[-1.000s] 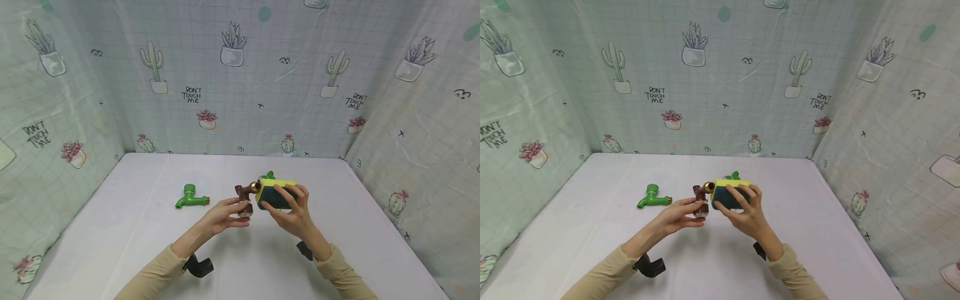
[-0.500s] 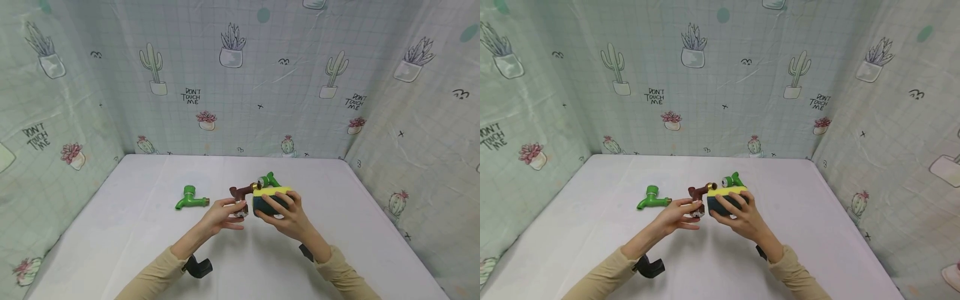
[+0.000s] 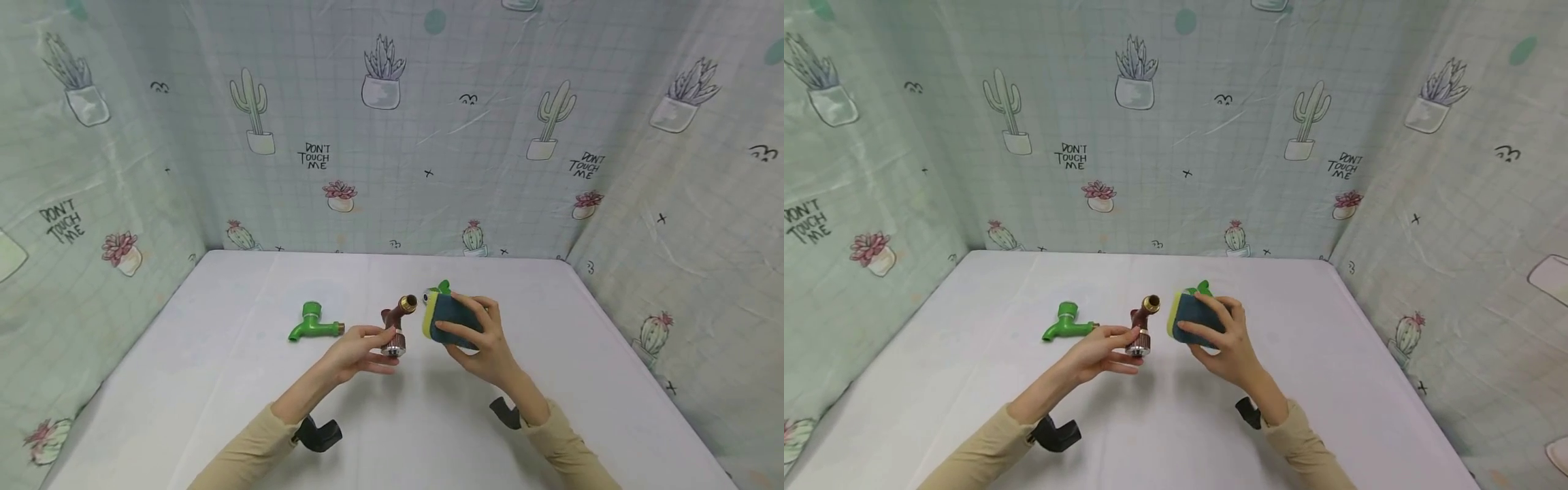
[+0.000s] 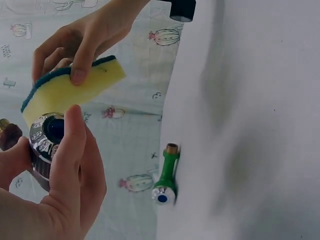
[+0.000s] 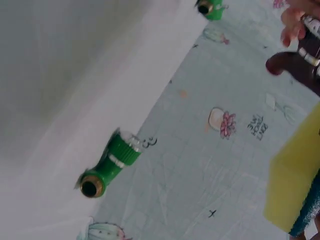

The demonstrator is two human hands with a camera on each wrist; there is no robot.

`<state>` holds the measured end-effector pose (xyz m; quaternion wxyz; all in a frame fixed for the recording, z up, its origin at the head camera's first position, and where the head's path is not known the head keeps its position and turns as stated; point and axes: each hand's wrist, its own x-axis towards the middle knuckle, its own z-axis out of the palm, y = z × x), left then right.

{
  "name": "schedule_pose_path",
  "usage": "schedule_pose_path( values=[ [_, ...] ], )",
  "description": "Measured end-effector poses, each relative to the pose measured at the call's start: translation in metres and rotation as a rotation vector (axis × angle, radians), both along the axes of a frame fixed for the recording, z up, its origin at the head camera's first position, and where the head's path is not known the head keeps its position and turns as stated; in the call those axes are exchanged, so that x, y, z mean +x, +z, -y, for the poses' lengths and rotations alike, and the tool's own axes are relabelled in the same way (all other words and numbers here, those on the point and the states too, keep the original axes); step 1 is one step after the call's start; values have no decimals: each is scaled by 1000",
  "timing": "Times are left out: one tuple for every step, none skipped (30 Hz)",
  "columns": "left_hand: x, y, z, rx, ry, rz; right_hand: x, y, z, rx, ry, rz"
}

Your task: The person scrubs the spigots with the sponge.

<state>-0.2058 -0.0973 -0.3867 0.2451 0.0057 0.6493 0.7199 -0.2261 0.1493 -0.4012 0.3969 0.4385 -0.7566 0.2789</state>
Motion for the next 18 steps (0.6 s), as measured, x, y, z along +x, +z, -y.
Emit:
schedule_pose_path(
  values=[
    [0,0,0,-7,-6,-18,3,0,1,7,23,48],
    [0,-1,0,-17,-15,-42,6,-1,3,20,45,94],
    [0,-1,-1,-23,-23,-64,9,-1,5,35,67,134],
    [-1,0,-2,-29,-34,-84,11,0,7,47,88,168],
    [-1,1,-2,-34,-47,-103,12,0,9,53,105,197],
    [-2,1,-3,-39,-58,-122,14,1,11,54,118,218],
    [-2,2,-4,-44,-68,-136,15,2,12,57,123,231],
    [-2,3,-5,-50,-80,-145,16,3,14,56,125,236],
    [-1,4,-5,-56,-91,-148,17,4,15,55,125,237],
    [-1,4,-5,-61,-102,-150,17,5,16,57,124,230],
    [-1,5,-5,-64,-114,-151,18,6,16,60,121,223],
    [0,5,-5,-64,-131,-153,18,7,17,65,118,215],
    [0,5,-5,-52,-154,-156,18,7,17,71,113,205],
    [0,5,-4,-29,-176,-150,18,8,17,75,109,196],
    [0,6,-3,-3,-197,-144,18,8,17,79,104,190],
    [-1,6,-2,31,-216,-135,18,8,17,83,99,181],
    [-1,5,-1,62,-233,-127,19,9,17,87,91,174],
    [-1,5,0,91,-246,-122,19,9,16,90,81,163]
  ],
)
